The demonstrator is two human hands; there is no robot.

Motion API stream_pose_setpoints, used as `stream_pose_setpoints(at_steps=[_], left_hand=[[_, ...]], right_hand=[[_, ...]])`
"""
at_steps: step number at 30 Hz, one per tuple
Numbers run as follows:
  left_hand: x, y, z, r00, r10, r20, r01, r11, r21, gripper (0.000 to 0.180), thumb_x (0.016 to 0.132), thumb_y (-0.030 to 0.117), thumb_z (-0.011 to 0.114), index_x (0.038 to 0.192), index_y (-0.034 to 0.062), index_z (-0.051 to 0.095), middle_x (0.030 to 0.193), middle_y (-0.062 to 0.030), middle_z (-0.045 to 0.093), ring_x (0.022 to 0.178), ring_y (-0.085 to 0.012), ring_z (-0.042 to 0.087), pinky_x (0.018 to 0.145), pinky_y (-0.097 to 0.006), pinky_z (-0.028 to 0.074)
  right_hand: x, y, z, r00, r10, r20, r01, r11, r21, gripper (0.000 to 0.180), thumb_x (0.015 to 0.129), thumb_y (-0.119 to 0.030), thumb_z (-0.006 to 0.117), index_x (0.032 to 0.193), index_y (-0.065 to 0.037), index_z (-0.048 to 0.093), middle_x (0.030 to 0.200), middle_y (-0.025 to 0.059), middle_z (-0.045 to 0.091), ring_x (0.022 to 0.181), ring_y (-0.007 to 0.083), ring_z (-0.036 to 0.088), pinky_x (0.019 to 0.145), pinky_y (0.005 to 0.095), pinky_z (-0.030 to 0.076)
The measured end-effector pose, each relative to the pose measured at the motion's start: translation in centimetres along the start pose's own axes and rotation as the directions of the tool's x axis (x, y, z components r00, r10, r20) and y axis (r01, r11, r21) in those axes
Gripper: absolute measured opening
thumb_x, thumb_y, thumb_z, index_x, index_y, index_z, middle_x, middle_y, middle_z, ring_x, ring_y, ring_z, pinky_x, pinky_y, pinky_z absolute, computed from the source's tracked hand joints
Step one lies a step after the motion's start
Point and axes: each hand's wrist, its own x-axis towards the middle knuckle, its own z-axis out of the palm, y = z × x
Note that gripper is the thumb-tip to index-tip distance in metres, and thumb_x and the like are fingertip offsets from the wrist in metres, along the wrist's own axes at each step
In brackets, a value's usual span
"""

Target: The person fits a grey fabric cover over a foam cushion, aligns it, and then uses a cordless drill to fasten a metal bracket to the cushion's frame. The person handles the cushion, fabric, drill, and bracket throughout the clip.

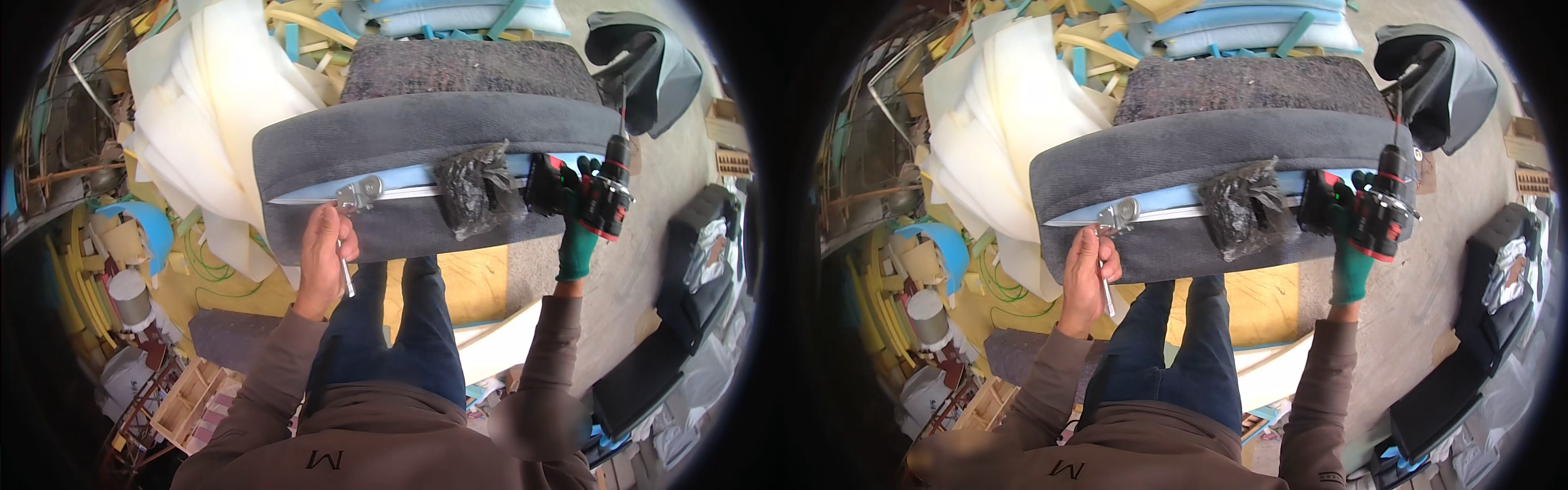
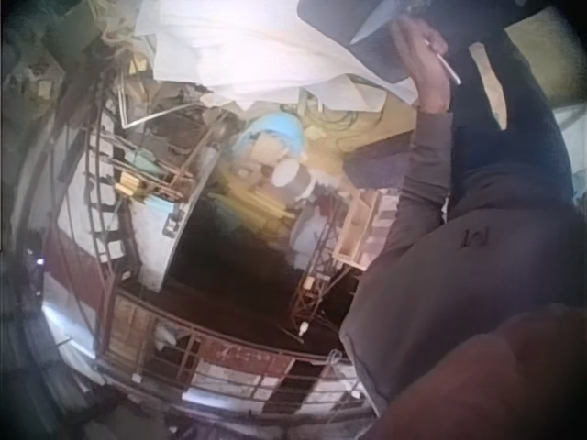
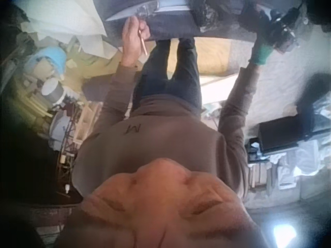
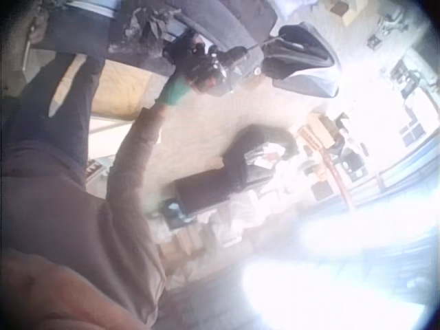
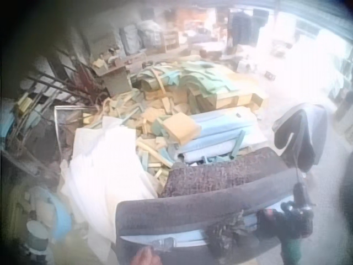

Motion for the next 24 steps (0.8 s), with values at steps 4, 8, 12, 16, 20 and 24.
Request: stream_pose_setpoints(at_steps=[4, 8, 12, 16, 20, 24], left_hand=[[-0.8, 0.4, 0.2, 0.987, -0.153, -0.058, 0.146, 0.984, -0.106, 0.047, 0.126, 0.053, 0.047, 0.135, 0.0103, 0.064, 0.092, 0.0059, 0.048, 0.066, -0.0051, 0.041, 0.061, -0.026, 0.034], [-1.0, -0.7, 0.0, 0.979, -0.187, -0.080, 0.174, 0.974, -0.145, 0.045, 0.125, 0.055, 0.048, 0.127, 0.0123, 0.063, 0.088, 0.0060, 0.046, 0.064, -0.0053, 0.038, 0.057, -0.025, 0.030], [-1.5, -1.3, -0.5, 0.975, -0.206, -0.089, 0.198, 0.976, -0.091, 0.041, 0.125, 0.054, 0.050, 0.122, 0.0137, 0.059, 0.086, 0.0053, 0.046, 0.062, -0.0047, 0.038, 0.055, -0.024, 0.029], [-2.9, -1.1, -0.7, 0.978, -0.189, -0.089, 0.188, 0.982, -0.012, 0.038, 0.125, 0.049, 0.053, 0.116, 0.0124, 0.057, 0.082, 0.0035, 0.048, 0.060, -0.0049, 0.042, 0.053, -0.023, 0.032], [-4.3, -0.7, -1.1, 0.981, -0.143, -0.128, 0.153, 0.985, 0.075, 0.038, 0.125, 0.046, 0.056, 0.109, 0.0107, 0.057, 0.077, 0.0028, 0.049, 0.059, -0.0074, 0.047, 0.053, -0.025, 0.035], [-5.9, -1.4, -1.9, 0.976, -0.117, -0.185, 0.144, 0.979, 0.142, 0.040, 0.123, 0.048, 0.058, 0.113, 0.0093, 0.059, 0.080, -0.0010, 0.061, 0.061, -0.0096, 0.052, 0.056, -0.027, 0.042]], right_hand=[[-0.2, -0.5, -0.3, 0.999, 0.013, -0.040, -0.016, 0.997, -0.079, 0.068, 0.107, -0.001, 0.077, 0.170, -0.005, 0.051, 0.166, 0.0107, 0.062, 0.141, 0.0240, 0.069, 0.120, 0.0438, 0.054], [-0.6, 0.1, -1.5, 0.997, 0.053, -0.056, -0.060, 0.990, -0.126, 0.076, 0.102, 0.006, 0.079, 0.171, -0.006, 0.050, 0.167, 0.0092, 0.061, 0.142, 0.0229, 0.068, 0.122, 0.0436, 0.054], [-1.4, 0.6, -2.7, 0.986, 0.149, -0.079, -0.158, 0.978, -0.134, 0.080, 0.102, 0.003, 0.080, 0.174, -0.005, 0.048, 0.167, 0.0111, 0.061, 0.144, 0.0229, 0.065, 0.125, 0.0419, 0.050], [-3.6, -0.2, -2.4, 0.986, 0.076, -0.150, -0.101, 0.980, -0.169, 0.064, 0.109, 0.000, 0.074, 0.169, 0.000, 0.053, 0.165, 0.0142, 0.064, 0.150, 0.0245, 0.063, 0.127, 0.0408, 0.049], [-9.4, -5.3, 0.0, 0.902, 0.035, -0.431, -0.158, 0.954, -0.255, 0.064, 0.111, 0.005, 0.067, 0.172, 0.002, 0.050, 0.172, 0.0175, 0.059, 0.158, 0.0255, 0.056, 0.131, 0.0426, 0.044], [-19.3, -11.3, 8.1, 0.924, 0.242, 0.295, -0.026, 0.812, -0.583, 0.065, 0.113, 0.000, 0.065, 0.175, 0.002, 0.045, 0.178, 0.0202, 0.051, 0.163, 0.0315, 0.052, 0.136, 0.0438, 0.039]])
